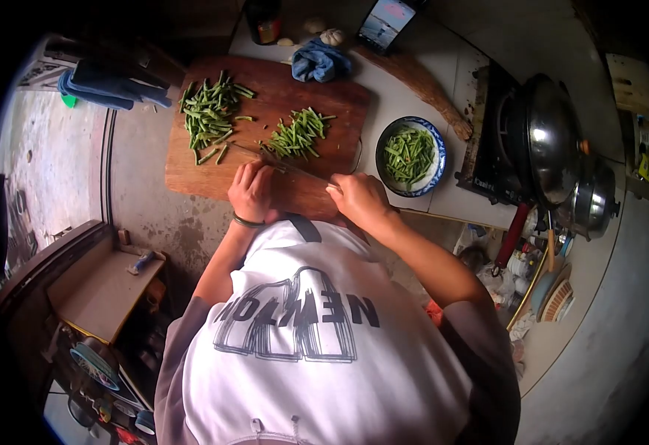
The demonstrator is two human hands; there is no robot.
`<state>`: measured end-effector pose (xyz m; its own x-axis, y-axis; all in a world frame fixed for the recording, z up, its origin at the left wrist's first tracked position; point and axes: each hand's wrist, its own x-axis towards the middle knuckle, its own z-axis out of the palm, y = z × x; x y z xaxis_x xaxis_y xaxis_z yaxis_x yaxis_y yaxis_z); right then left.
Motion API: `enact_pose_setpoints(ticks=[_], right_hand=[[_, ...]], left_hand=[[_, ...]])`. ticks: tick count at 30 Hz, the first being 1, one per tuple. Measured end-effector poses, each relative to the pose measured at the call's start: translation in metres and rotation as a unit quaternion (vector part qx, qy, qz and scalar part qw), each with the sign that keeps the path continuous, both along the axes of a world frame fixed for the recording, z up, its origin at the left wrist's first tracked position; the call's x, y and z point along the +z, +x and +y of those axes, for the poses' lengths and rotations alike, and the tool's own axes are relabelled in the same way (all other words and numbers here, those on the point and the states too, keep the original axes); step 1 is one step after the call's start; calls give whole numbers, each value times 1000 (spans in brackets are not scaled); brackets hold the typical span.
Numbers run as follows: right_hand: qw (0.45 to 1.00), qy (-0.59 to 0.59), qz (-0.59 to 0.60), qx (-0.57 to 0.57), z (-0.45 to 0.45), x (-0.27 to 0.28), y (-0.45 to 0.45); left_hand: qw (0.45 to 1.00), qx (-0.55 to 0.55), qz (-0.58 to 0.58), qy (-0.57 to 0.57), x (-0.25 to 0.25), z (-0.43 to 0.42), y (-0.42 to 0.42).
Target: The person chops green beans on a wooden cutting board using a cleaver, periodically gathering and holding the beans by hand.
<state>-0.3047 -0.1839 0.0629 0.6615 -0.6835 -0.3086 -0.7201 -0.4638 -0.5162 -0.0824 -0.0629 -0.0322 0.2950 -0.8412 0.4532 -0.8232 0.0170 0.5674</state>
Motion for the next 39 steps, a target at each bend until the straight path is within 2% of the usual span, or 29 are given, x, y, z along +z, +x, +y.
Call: enact_pose_setpoints(ticks=[4, 7, 13, 22, 29, 33, 36, 39], right_hand=[[999, 28, -15, -40, -1, 6, -3], [998, 7, -28, -56, -7, 18, -13], [1000, 12, -4, -22, -3, 30, -18], [1000, 1, 3, 6, -4, 25, -16], [999, -37, 27, 9, 5, 8, -7], [1000, -21, -17, -16, 3, -1, -10], [998, -28, -21, -49, -4, 11, -17], [1000, -9, -3, -10, -5, 25, -21]], left_hand=[[1000, -2, -6, -12, 2, -3, 1], [999, -12, -26, 13, 8, -4, 3], [998, 51, -27, 12, 1, 6, 3], [998, -5, -47, 40, 2, 6, 7], [998, -10, -51, 41, 4, 6, 8], [998, -9, -51, 29, 0, 6, 7], [998, -11, -50, 27, 2, 3, 9], [999, -7, -46, 28, 3, 7, 8]])
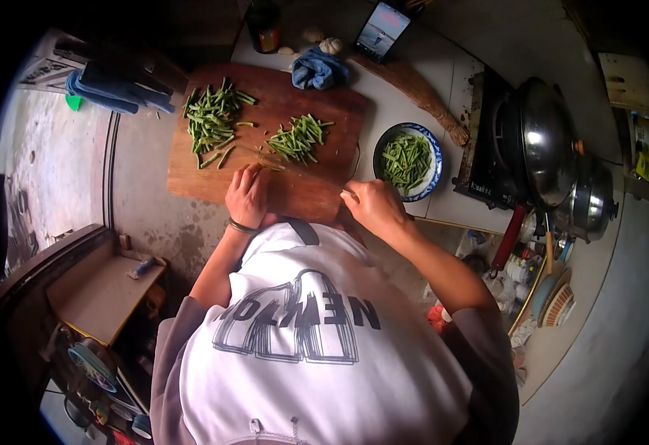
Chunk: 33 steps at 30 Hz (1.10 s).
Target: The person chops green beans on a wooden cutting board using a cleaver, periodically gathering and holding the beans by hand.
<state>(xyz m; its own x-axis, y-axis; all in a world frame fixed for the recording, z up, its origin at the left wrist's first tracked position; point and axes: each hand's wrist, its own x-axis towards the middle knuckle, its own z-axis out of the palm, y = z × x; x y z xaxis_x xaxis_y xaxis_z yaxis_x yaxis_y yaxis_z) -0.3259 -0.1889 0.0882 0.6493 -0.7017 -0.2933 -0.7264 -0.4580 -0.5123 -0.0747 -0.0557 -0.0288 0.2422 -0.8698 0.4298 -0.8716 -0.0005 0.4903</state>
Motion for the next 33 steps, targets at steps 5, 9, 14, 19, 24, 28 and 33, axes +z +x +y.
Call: enact_pose_setpoints(ticks=[5, 9, 14, 19, 24, 28, 33], right_hand=[[999, 32, 37, 21, -9, 5, 6], [999, 15, 34, 21, -7, -13, 8], [1000, -3, 0, -24, 6, -23, 5], [999, 9, -13, -37, 3, 5, -3], [998, 48, 18, -21, 3, -8, -12], [996, 36, -1, -81, 4, -19, -26], [993, 8, -39, -111, 13, -19, -30]], left_hand=[[1000, -6, 5, -6, 1, 0, 3], [1000, -10, 11, -15, -2, -1, 2], [1000, -11, 11, -8, 2, 3, 4], [996, 75, 45, 1, 22, 33, 17], [975, 218, 25, -16, 19, 36, 61], [976, 210, -25, 44, 12, 32, 97], [979, 161, -76, 98, 17, 20, 101]])
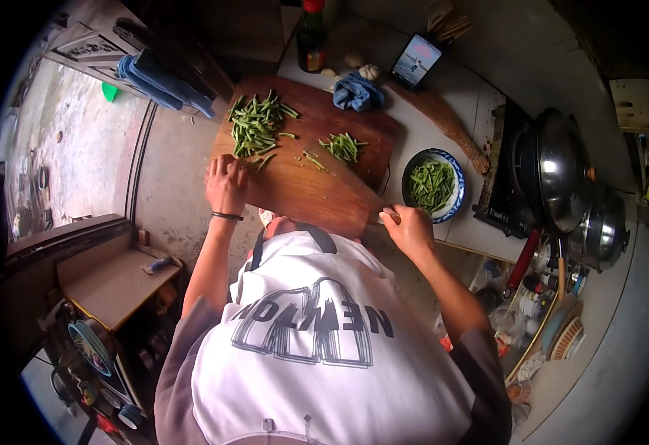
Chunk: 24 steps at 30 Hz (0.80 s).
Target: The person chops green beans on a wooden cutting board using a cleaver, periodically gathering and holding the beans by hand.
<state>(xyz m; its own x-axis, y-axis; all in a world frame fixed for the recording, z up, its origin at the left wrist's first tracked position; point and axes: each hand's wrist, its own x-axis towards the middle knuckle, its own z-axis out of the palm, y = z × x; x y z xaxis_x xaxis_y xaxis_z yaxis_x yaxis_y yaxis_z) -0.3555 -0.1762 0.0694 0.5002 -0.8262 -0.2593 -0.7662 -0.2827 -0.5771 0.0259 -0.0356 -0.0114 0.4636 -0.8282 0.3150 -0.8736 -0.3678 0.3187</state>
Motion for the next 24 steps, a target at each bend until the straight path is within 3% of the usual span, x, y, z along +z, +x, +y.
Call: enact_pose_setpoints(ticks=[6, 15, 24], right_hand=[[999, 3, 25, 20, 14, 3, 12], [998, 9, 60, 7, 20, 9, 10], [998, 1, 58, -8, 23, 7, 14]], left_hand=[[999, -43, 16, 29, 4, -5, -2], [989, 4, 87, -122, 12, -42, 32], [987, -152, -46, 3, 9, -83, 88]])
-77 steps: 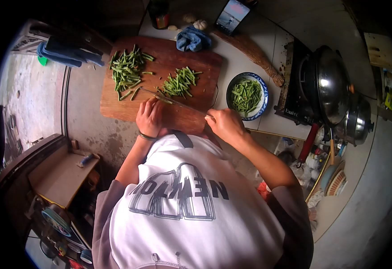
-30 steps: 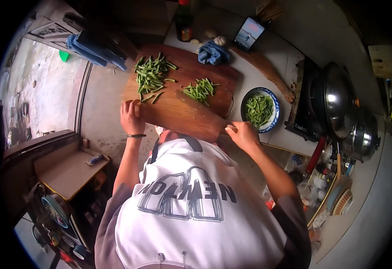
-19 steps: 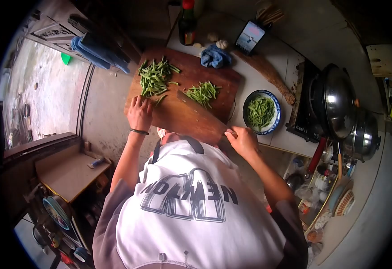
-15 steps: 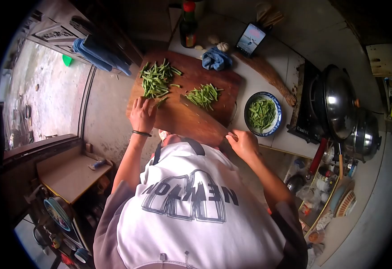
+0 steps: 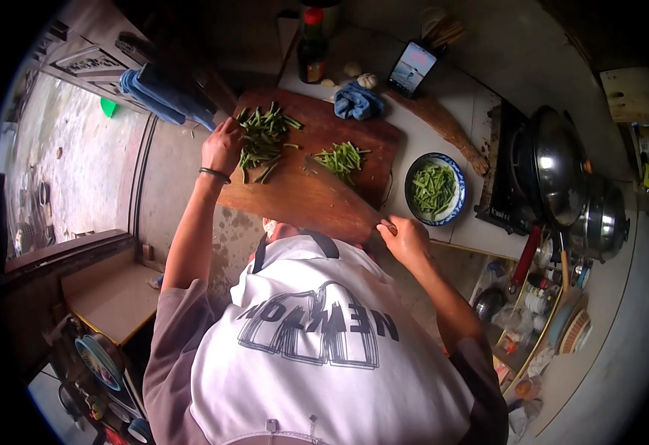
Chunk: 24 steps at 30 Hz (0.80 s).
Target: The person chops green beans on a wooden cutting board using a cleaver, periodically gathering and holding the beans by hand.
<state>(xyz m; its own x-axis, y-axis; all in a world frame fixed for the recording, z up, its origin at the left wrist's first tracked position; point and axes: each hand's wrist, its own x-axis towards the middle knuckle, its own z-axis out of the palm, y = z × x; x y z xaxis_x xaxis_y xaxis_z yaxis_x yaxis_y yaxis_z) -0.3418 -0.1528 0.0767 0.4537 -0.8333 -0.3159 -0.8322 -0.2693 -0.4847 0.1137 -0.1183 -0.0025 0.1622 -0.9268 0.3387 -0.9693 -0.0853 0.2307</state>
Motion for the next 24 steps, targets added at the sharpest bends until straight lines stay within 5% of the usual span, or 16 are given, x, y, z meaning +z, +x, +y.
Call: enact_pose_setpoints(ticks=[12, 16, 20, 24], right_hand=[[1000, -2, -25, -16, -2, -8, -6], [1000, 9, -20, -16, -4, -9, -3], [999, 27, -31, -15, -4, 1, 2], [999, 10, -31, 10, -8, -7, 1]], left_hand=[[998, -57, -14, -38, 26, 33, -38], [978, -208, -8, 16, 26, 42, -103], [981, -185, 34, 56, -16, 43, -140], [990, -99, 94, -24, -24, 49, -161]])
